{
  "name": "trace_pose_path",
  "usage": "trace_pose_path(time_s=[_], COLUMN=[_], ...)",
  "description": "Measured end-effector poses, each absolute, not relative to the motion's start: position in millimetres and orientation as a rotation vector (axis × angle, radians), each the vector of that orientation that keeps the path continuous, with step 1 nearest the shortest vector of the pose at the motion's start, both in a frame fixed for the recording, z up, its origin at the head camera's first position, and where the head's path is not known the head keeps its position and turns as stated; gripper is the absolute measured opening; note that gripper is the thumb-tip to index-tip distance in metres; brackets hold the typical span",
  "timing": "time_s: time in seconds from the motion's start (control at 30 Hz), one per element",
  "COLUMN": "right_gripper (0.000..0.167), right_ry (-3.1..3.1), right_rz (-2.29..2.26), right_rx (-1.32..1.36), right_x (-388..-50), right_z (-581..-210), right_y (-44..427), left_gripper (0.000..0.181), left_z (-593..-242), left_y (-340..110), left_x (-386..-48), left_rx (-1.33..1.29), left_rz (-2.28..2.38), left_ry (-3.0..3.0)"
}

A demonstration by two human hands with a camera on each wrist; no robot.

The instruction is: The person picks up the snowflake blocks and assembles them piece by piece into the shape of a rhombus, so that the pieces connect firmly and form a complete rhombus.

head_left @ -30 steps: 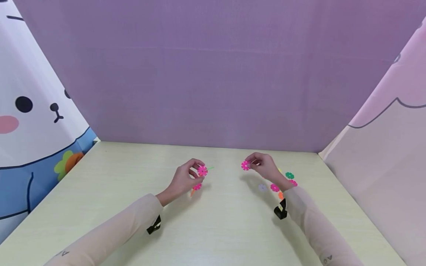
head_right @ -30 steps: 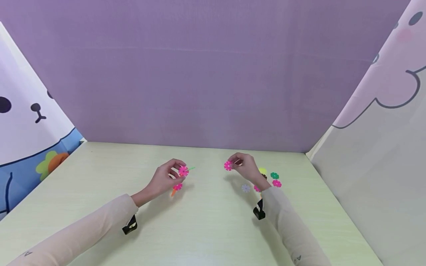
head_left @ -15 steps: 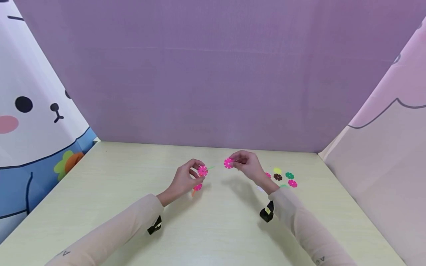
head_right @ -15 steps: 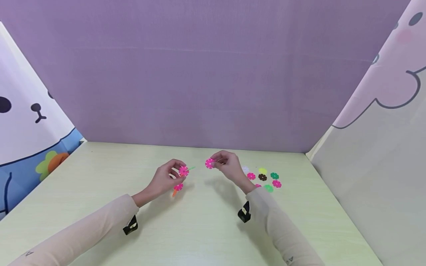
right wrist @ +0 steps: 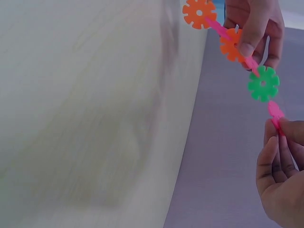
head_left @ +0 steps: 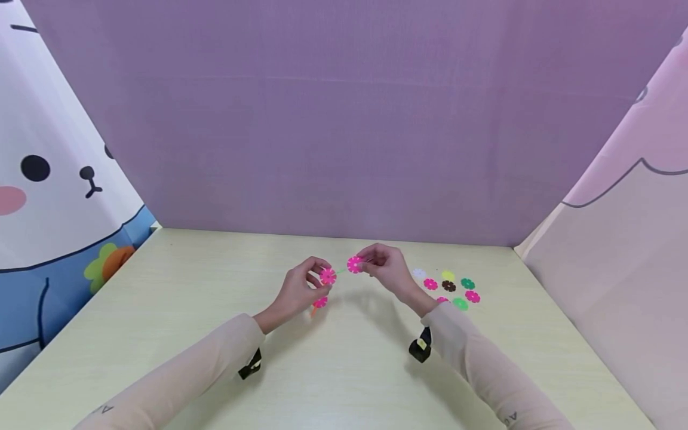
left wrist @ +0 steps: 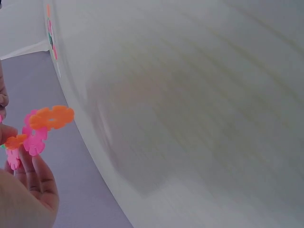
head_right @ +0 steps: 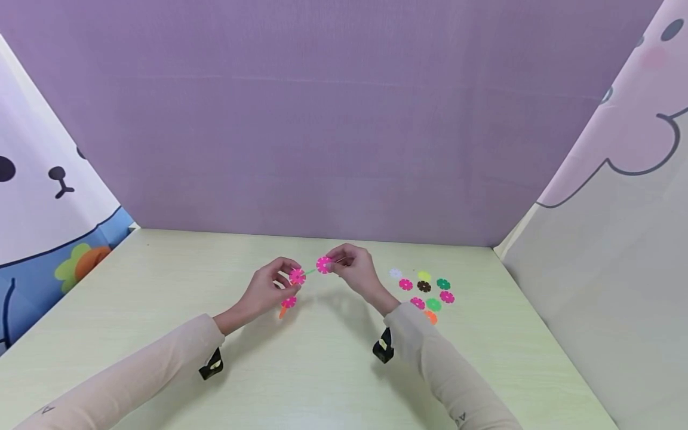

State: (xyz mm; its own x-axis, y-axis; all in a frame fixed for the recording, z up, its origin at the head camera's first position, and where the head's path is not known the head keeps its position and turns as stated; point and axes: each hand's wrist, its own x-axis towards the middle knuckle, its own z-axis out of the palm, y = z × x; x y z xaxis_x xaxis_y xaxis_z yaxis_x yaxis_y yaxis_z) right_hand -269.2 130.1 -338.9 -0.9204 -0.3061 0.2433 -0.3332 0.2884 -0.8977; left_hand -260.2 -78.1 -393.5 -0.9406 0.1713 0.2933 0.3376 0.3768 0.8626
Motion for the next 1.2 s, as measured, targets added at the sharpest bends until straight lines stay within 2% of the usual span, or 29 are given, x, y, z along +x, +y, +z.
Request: trace_pose_path(time_s=[0.33,0.87,1.2], right_gripper=[0.018,0.014,0.012], right_ry=[-2.508,-2.476,-2.49], right_rz=[1.753,1.664,1.593], right_rx=[0.628,0.68,0.658], right_x=[-287,-285,-280], right_z=[-362,-361,-359], right_y=[130,122,117], left_gripper=[0.035,0.018,0.019], left_z=[-394,-398,-395], left_y=[-77,-78,-79], left_x=[-260,-263,-263], left_rx=[-0.486,-0.468,-0.429], left_rz=[-1.614,-1.677,-1.76], left_ry=[-2.456,-2.417,-2.438])
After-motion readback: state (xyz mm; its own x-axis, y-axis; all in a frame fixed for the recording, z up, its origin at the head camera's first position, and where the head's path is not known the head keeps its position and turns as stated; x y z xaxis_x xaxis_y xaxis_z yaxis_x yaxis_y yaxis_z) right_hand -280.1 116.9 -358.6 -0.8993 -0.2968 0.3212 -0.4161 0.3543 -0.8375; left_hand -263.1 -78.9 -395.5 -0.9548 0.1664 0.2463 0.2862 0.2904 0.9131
